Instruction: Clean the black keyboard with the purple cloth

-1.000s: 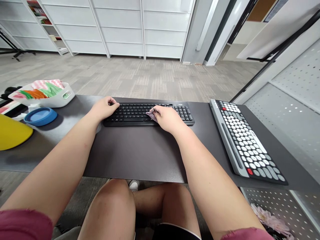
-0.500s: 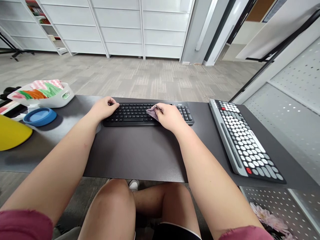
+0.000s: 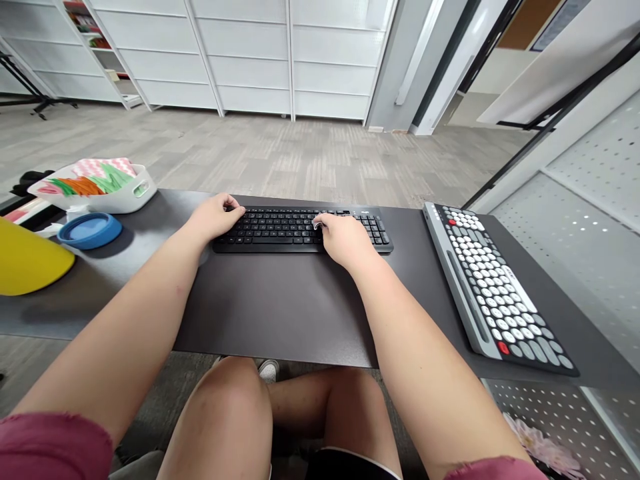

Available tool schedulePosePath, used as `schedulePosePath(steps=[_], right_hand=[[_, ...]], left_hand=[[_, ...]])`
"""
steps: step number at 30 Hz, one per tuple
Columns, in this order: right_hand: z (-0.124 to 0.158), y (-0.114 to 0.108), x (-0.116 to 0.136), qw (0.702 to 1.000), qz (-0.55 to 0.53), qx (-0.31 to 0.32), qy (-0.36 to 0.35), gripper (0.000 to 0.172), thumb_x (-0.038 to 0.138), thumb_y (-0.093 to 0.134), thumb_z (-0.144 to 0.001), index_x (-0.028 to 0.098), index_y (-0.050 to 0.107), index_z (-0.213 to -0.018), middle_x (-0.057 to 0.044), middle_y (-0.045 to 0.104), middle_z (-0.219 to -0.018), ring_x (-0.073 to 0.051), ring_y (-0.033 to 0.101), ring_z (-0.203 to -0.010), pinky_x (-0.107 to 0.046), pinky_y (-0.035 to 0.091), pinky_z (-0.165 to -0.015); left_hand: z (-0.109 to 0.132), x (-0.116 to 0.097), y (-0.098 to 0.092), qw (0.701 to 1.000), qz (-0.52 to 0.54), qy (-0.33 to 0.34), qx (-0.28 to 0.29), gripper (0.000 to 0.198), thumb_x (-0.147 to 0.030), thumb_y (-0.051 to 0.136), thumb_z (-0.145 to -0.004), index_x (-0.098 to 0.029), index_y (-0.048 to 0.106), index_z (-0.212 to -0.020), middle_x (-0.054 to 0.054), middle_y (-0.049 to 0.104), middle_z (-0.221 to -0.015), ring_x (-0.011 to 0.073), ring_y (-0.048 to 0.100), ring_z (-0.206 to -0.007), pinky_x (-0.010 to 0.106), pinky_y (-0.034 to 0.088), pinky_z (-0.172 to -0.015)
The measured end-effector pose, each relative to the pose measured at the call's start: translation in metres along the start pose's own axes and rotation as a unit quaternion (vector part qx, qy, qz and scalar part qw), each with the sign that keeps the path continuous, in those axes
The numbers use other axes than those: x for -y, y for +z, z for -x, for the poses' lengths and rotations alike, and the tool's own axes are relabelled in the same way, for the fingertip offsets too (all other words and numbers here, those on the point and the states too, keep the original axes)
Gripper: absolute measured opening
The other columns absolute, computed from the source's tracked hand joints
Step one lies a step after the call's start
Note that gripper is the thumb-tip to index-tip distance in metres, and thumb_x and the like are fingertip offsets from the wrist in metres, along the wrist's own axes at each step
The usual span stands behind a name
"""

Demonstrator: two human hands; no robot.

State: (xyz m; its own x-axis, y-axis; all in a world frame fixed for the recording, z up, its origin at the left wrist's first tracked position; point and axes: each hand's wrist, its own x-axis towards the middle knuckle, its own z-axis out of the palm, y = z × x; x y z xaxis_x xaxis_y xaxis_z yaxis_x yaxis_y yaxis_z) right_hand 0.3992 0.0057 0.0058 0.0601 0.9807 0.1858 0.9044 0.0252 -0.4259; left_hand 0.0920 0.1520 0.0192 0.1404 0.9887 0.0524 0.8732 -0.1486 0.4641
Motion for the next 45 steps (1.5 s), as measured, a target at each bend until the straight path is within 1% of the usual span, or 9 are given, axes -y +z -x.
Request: schedulePosePath(steps=[3, 9, 13, 15, 19, 26, 33, 39, 45], right_hand=[[0.002, -0.003, 0.002, 1.0, -0.021, 0.005, -0.015, 0.039, 0.022, 0.055, -0.107, 0.034, 0.082, -0.133, -0.002, 0.084, -0.128, -0.032, 0.077, -0.121, -0.049, 0.058, -0.109], [0.005, -0.009, 0.005, 0.997, -0.069, 0.035, -0.031, 0.04, 0.019, 0.054, -0.108, 0.036, 0.082, -0.132, 0.003, 0.084, -0.129, -0.026, 0.077, -0.121, -0.044, 0.059, -0.109], [0.006, -0.01, 0.008, 0.994, -0.091, 0.048, -0.039, 0.04, 0.018, 0.056, -0.106, 0.036, 0.083, -0.13, 0.003, 0.083, -0.13, -0.026, 0.077, -0.124, -0.045, 0.059, -0.112], [0.006, -0.011, 0.009, 0.993, -0.093, 0.05, -0.047, 0.04, 0.018, 0.055, -0.106, 0.036, 0.083, -0.128, 0.003, 0.083, -0.129, -0.025, 0.077, -0.122, -0.045, 0.059, -0.11], [0.006, -0.013, 0.011, 0.993, -0.086, 0.053, -0.055, 0.038, 0.018, 0.055, -0.107, 0.035, 0.084, -0.124, 0.003, 0.085, -0.121, -0.024, 0.079, -0.11, -0.042, 0.06, -0.104], [0.006, -0.01, 0.012, 0.994, -0.085, 0.044, -0.055, 0.037, 0.02, 0.054, -0.107, 0.035, 0.084, -0.124, 0.002, 0.085, -0.116, -0.024, 0.078, -0.104, -0.042, 0.059, -0.101], [0.006, -0.007, 0.012, 0.993, -0.095, 0.022, -0.064, 0.038, 0.015, 0.054, -0.106, 0.033, 0.083, -0.123, 0.003, 0.085, -0.125, -0.024, 0.078, -0.119, -0.042, 0.058, -0.11], [0.005, -0.006, 0.01, 0.993, -0.09, 0.017, -0.072, 0.036, 0.015, 0.056, -0.107, 0.033, 0.082, -0.123, 0.004, 0.084, -0.126, -0.024, 0.078, -0.12, -0.041, 0.059, -0.109], [0.005, -0.005, 0.01, 0.993, -0.088, 0.011, -0.073, 0.035, 0.015, 0.056, -0.107, 0.034, 0.082, -0.122, 0.004, 0.085, -0.125, -0.023, 0.078, -0.118, -0.041, 0.058, -0.108]], left_hand=[[0.001, -0.001, 0.0, 1.0, 0.003, 0.002, 0.001, 0.018, -0.044, 0.072, -0.091, -0.028, 0.069, -0.099, 0.01, 0.079, -0.126, 0.0339, 0.071, -0.119, 0.045, 0.054, -0.108], [0.002, -0.003, -0.001, 1.0, -0.004, -0.005, 0.004, 0.019, -0.044, 0.071, -0.093, -0.028, 0.068, -0.102, 0.01, 0.079, -0.129, 0.0328, 0.07, -0.12, 0.043, 0.053, -0.108], [0.001, -0.003, -0.001, 1.0, -0.004, -0.005, 0.004, 0.018, -0.045, 0.072, -0.092, -0.028, 0.068, -0.1, 0.009, 0.079, -0.127, 0.0328, 0.07, -0.12, 0.043, 0.053, -0.108], [0.0, -0.001, -0.001, 1.0, -0.004, -0.004, 0.002, 0.018, -0.045, 0.072, -0.093, -0.028, 0.068, -0.099, 0.009, 0.079, -0.126, 0.033, 0.071, -0.119, 0.044, 0.053, -0.108], [-0.002, 0.001, 0.001, 1.0, -0.006, -0.002, 0.0, 0.019, -0.046, 0.071, -0.093, -0.028, 0.067, -0.098, 0.009, 0.079, -0.126, 0.0335, 0.071, -0.117, 0.045, 0.053, -0.106], [-0.001, 0.0, 0.0, 1.0, -0.006, -0.003, 0.002, 0.02, -0.046, 0.073, -0.091, -0.029, 0.068, -0.1, 0.01, 0.079, -0.126, 0.0353, 0.07, -0.12, 0.047, 0.053, -0.108], [-0.002, 0.001, 0.001, 1.0, -0.01, -0.004, 0.003, 0.021, -0.047, 0.072, -0.093, -0.028, 0.067, -0.101, 0.01, 0.079, -0.127, 0.0337, 0.07, -0.119, 0.045, 0.054, -0.106], [-0.003, 0.001, 0.001, 1.0, -0.01, -0.002, 0.001, 0.02, -0.045, 0.071, -0.093, -0.027, 0.068, -0.102, 0.01, 0.079, -0.127, 0.0334, 0.07, -0.119, 0.045, 0.053, -0.106], [-0.001, -0.001, 0.001, 1.0, -0.013, -0.004, 0.002, 0.019, -0.045, 0.072, -0.093, -0.027, 0.067, -0.1, 0.009, 0.079, -0.125, 0.0334, 0.07, -0.118, 0.043, 0.054, -0.103]])
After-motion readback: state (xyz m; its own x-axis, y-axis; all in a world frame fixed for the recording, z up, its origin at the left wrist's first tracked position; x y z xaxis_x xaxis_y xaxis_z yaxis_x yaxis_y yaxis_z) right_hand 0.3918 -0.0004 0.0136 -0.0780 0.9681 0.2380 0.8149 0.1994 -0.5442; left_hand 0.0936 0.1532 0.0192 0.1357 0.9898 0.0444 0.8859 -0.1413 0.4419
